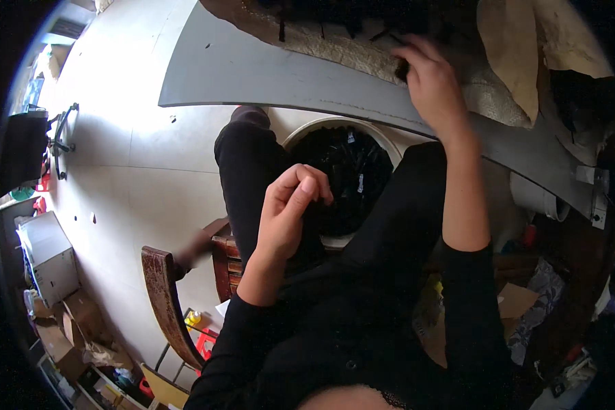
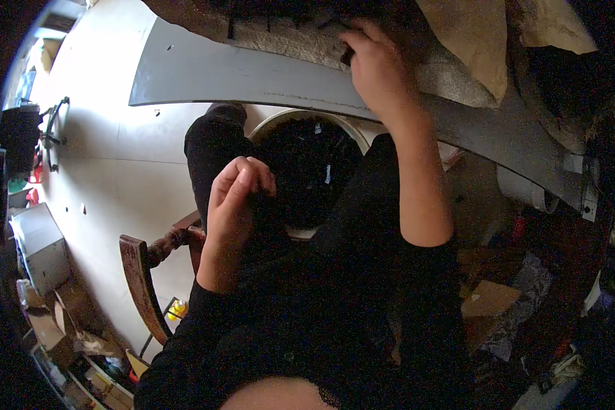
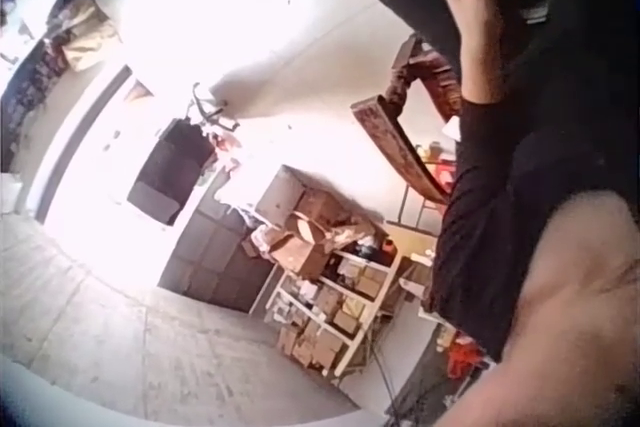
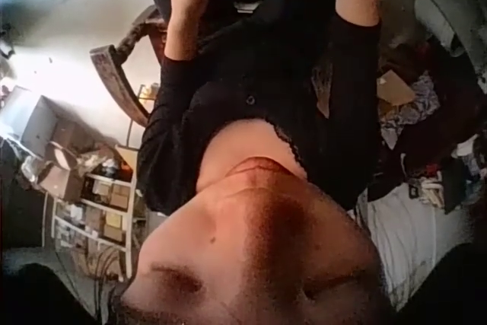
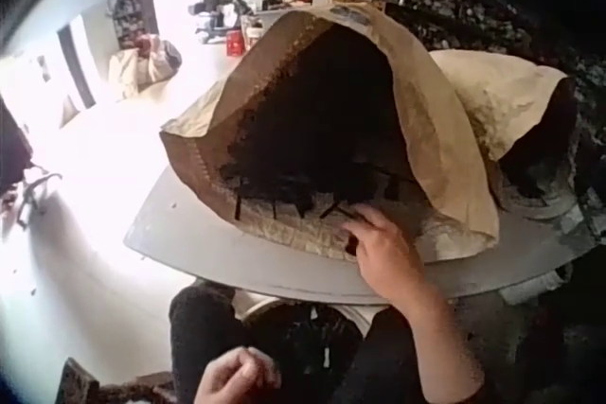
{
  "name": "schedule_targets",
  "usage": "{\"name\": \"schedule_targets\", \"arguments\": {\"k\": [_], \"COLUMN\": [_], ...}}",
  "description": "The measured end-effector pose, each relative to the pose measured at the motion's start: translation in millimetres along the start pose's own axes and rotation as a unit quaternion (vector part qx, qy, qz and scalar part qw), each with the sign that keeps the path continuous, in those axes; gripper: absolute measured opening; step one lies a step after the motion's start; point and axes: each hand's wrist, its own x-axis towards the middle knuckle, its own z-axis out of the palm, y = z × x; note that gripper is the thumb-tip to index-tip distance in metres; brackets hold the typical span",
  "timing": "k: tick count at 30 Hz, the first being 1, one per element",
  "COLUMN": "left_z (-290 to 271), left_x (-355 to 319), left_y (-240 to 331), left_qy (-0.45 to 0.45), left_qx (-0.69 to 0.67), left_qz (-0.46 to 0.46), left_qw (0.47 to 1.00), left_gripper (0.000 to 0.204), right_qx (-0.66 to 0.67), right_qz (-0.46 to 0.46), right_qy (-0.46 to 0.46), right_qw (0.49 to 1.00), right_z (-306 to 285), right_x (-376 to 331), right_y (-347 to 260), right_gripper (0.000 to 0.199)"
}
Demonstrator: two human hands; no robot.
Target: Sorting small black items from a large bag into a plastic bowl.
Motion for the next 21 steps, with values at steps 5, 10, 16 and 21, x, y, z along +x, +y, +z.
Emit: {"name": "schedule_targets", "arguments": {"k": [5,10,16,21], "left_z": [-16,1,8,6], "left_x": [-2,-3,16,1], "left_y": [-1,14,27,27], "left_qy": [-0.038,0.018,-0.125,-0.018], "left_qx": [-0.052,0.157,0.35,0.339], "left_qz": [-0.045,0.019,0.27,0.149], "left_qw": [0.997,0.987,0.888,0.929], "left_gripper": [0.021,0.022,0.041,0.019], "right_qx": [0.079,0.181,0.531,0.614], "right_qz": [-0.048,0.011,0.123,0.181], "right_qy": [-0.058,-0.001,-0.37,-0.289], "right_qw": [0.994,0.983,0.752,0.712], "right_z": [-25,-45,-44,-38], "right_x": [-2,-19,-66,-85], "right_y": [4,-35,-77,-71], "right_gripper": [0.03,0.028,0.021,0.047]}}
